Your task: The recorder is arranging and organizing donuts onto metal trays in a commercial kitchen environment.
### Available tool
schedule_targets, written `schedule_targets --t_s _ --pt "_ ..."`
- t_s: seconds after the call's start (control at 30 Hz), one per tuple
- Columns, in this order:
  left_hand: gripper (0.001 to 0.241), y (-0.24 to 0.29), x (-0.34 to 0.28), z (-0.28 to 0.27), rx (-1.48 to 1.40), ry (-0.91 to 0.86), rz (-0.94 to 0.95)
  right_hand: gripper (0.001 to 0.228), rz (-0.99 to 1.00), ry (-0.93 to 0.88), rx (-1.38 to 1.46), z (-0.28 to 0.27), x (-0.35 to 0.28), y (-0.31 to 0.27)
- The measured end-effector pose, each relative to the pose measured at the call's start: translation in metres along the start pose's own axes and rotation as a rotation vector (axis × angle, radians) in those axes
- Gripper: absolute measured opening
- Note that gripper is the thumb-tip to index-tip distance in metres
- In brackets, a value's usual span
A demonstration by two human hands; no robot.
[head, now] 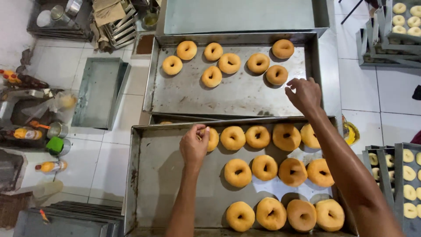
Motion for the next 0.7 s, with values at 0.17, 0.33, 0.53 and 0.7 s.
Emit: schedule_targets --t_s 0.17,0.33,0.53,0.7 --pt "0.026 0.026 0.029 0.034 -0.023 -0.035 0.086 0.028 0.034 -0.081 -0.083 0.039 0.044 0.025" --pt "0.027 0.053 0.056 0.070 -0.128 -0.072 0.164 0.047 0.097 -0.224 -0.157 0.084 0.091 0.051" --pt "0.026 0.058 0.088 0.119 -0.057 -0.157 0.230 0.060 0.208 -0.364 -0.099 0.130 0.132 0.073" --pt "0.026 0.056 0.112 0.163 -0.033 -0.212 0.308 0.038 0.147 -0.369 -0.127 0.168 0.142 0.078"
Point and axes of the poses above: each hand's wrist, its own x-axis towards the middle knuckle, its own z-axis out of the palm, y = z × x, the point moved 7 cm from there along x, towards the middle knuckle, and after that the axes turned 14 degrees about z, right-handed, at the moved point
